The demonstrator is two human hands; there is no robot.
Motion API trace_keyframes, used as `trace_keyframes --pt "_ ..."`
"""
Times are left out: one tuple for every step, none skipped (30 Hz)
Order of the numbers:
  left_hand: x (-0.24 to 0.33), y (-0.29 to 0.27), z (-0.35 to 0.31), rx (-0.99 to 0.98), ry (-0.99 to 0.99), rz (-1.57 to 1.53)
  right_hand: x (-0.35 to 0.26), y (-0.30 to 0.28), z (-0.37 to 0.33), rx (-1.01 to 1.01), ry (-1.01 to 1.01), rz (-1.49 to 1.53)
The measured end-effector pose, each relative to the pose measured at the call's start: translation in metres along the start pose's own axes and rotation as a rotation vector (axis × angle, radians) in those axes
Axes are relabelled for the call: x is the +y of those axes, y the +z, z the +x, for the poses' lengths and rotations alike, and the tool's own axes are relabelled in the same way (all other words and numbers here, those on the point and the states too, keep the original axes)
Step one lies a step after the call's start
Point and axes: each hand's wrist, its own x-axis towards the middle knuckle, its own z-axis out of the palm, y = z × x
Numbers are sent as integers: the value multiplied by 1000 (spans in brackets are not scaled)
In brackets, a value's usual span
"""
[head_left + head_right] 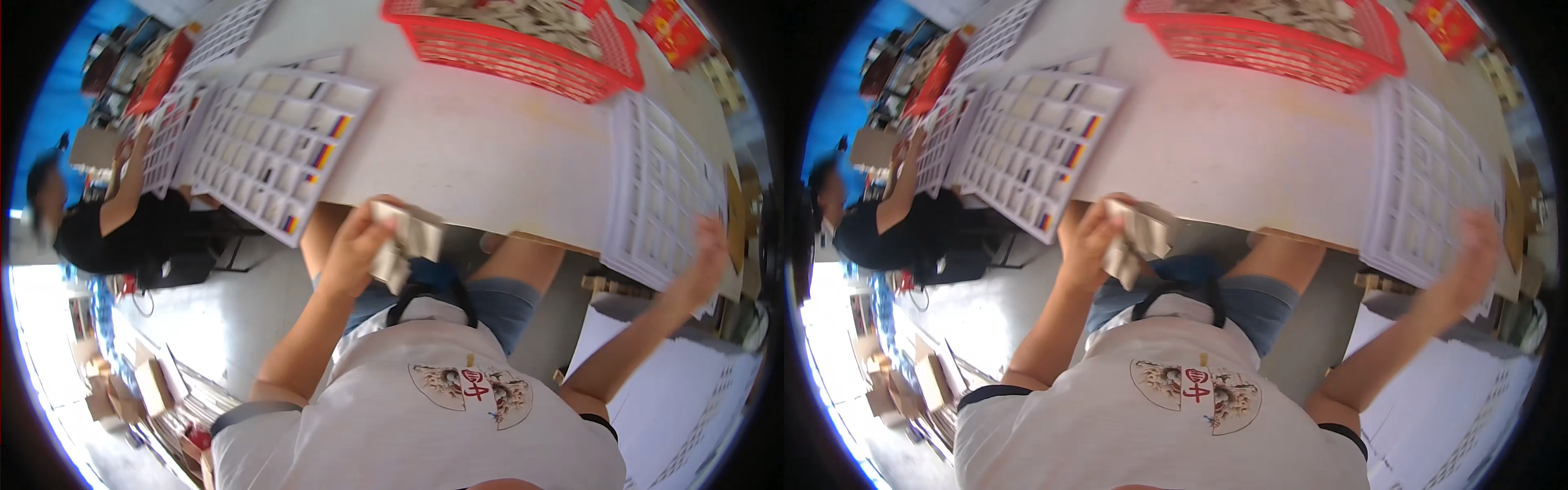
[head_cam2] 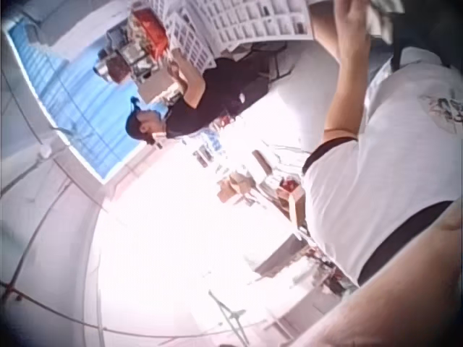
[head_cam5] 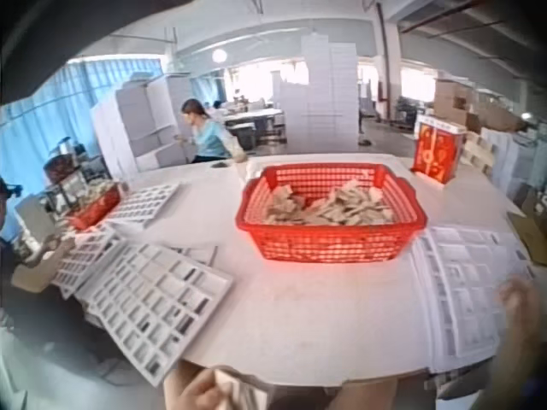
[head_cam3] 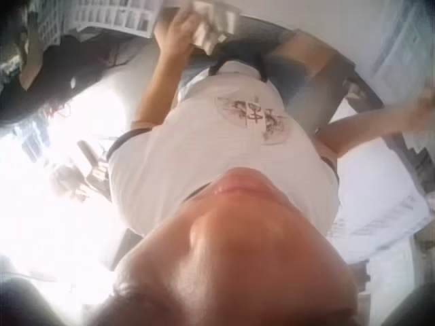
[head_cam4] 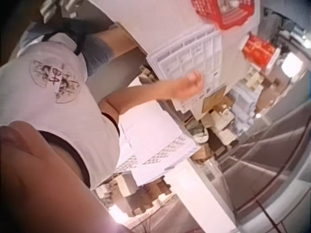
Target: The person sorts small rectangular paper samples from a red basket into a white grid tray. They handle the samples one by one, placing them into specific compartments of the tray. The person occasionally flips the tray to access different sections or to check the contents.
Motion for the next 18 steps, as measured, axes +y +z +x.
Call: trace_keyframes --pt "2 -32 -11 198 104 39 -38 55 -26 -205 7 165" --pt "20 -48 -27 357 147 -34 -75 107 -59 -354 307 341" --pt "22 -78 -39 583 289 -9 -118 155 -91 -670 473 101" --pt "24 -119 -58 675 337 -43 -132 203 -120 -976 683 735" --pt "23 -155 -73 713 375 -139 -159 241 -152 -1200 820 846" --pt "24 -181 -84 744 411 -231 -190 270 -176 -1366 931 883" --pt "28 -193 -94 752 375 -328 -215 291 -189 -1477 1058 871" --pt "33 -203 -101 752 326 -424 -236 311 -205 -1457 1185 893" --pt "37 -212 -105 753 275 -523 -253 330 -220 -1433 1310 912" --pt "40 -218 -104 770 243 -524 -264 342 -231 -1378 1272 910" --pt "43 -221 -102 785 212 -526 -272 350 -239 -1323 1231 904" --pt "44 -223 -100 800 194 -531 -274 354 -239 -1277 1175 899" --pt "47 -222 -98 752 196 -514 -270 347 -235 -1219 1179 920" --pt "53 -224 -96 704 203 -497 -270 335 -225 -1162 1177 943" --pt "59 -227 -94 659 212 -473 -266 323 -216 -1106 1177 975" --pt "62 -233 -91 625 201 -433 -250 307 -208 -1023 1105 953" --pt "65 -234 -88 560 193 -391 -227 283 -198 -948 1033 924" --pt "70 -230 -83 500 190 -353 -207 257 -189 -818 1031 796"
